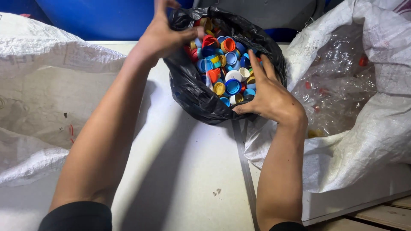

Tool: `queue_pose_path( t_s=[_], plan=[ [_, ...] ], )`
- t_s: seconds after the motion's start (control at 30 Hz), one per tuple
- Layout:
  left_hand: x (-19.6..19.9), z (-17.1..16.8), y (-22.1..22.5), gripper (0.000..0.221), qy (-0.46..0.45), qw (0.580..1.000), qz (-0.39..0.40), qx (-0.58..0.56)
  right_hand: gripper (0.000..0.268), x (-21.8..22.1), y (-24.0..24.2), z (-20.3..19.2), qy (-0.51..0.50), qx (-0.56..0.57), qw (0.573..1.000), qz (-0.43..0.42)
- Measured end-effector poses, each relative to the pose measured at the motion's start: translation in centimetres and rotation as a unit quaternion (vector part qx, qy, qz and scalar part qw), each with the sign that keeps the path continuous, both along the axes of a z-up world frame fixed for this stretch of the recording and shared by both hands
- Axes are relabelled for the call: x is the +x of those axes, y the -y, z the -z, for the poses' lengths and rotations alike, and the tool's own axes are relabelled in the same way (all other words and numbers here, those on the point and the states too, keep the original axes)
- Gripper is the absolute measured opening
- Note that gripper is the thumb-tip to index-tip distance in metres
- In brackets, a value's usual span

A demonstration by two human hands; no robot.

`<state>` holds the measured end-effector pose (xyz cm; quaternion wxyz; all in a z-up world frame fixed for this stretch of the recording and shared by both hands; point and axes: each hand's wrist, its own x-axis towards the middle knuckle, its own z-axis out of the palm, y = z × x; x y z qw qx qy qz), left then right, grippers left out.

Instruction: The person sorts plastic bottles and bottle caps by hand. They pick up clear plastic bottles from a white sack, screw on caps from a black bag, and place the assembled bottles into another white sack.

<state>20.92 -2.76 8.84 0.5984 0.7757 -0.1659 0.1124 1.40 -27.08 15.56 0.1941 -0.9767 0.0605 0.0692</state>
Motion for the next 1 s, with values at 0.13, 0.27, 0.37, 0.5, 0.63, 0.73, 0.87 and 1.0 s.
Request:
queue_pose_path(
  t_s=[0.13, 0.27, 0.37, 0.5, 0.63, 0.73, 0.87, 1.0],
  plan=[
    [0.2, 0.7, 0.6, 0.043, 0.281, 0.935, -0.070, 0.206, 0.155, -0.1, -0.2, 0.2, 0.022, 0.002, 0.999, -0.031],
    [5.0, 2.6, 0.8, 0.028, 0.079, 0.992, -0.096, 0.032, 0.158, 0.1, -0.2, 0.2, 0.004, -0.014, 0.999, -0.028],
    [6.2, 3.1, -0.3, 0.030, -0.195, 0.966, -0.010, -0.172, 0.158, 0.0, -0.5, 0.1, -0.008, -0.017, 1.000, -0.024],
    [7.1, 3.9, -0.6, 0.043, -0.230, 0.948, 0.001, -0.222, 0.157, 0.1, -0.3, -0.1, -0.008, -0.022, 0.999, -0.026],
    [1.5, 0.7, 0.3, 0.061, 0.083, 0.983, -0.162, 0.014, 0.149, -0.6, -0.9, -1.3, -0.015, -0.025, 0.999, 0.016],
    [-4.0, -3.5, 0.2, 0.050, 0.286, 0.922, -0.176, 0.194, 0.118, -1.0, -0.8, -1.6, 0.094, -0.028, 0.995, 0.000],
    [-5.5, -3.9, 0.9, 0.045, 0.384, 0.894, 0.005, 0.230, 0.056, -0.9, -0.5, -1.4, 0.229, 0.086, 0.970, 0.004],
    [-5.7, -4.3, 3.0, 0.051, 0.431, 0.867, 0.016, 0.247, 0.050, -0.5, -0.3, -1.0, 0.356, 0.119, 0.927, -0.019]
  ],
)
